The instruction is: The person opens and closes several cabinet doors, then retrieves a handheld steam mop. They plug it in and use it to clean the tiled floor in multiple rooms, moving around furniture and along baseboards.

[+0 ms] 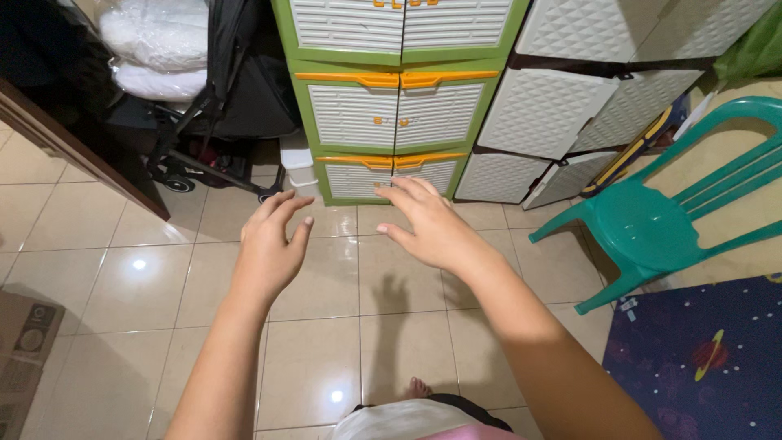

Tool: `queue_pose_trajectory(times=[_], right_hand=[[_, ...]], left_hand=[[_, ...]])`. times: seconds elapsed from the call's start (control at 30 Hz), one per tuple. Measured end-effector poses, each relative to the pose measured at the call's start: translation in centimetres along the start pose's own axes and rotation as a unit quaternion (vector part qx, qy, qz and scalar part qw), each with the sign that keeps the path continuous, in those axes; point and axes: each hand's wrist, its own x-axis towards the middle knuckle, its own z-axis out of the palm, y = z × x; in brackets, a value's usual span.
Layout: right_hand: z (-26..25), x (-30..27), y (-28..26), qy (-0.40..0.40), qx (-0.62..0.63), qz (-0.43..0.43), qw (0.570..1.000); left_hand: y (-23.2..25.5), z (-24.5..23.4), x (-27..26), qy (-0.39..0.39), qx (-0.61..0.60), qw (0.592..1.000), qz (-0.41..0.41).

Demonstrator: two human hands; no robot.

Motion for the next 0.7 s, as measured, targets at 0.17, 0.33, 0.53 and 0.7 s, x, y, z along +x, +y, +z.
queue_pose_trajectory(times=[0.17,0.33,0.53,0.7], right_hand=[[0.0,0.6,0.7,0.004,0.007,-0.023,1.000],[-0.6,1.7,1.4,0.004,0.007,-0.024,1.000],[-7.4,9.6,1.3,0.084,-0.039,-0.103,0.990],[-14.7,15.5,-0.5,0.177,-0.101,-0.157,0.966]], left_hand=[[0.6,0.1,0.8,-0.018,-0.018,0.998,-0.056],[1.2,0.1,2.3,-0.003,-0.020,0.999,-0.031],[4.0,-4.1,12.2,0.104,0.023,0.987,0.121],[8.2,-8.7,19.0,0.187,0.069,0.962,0.185]])
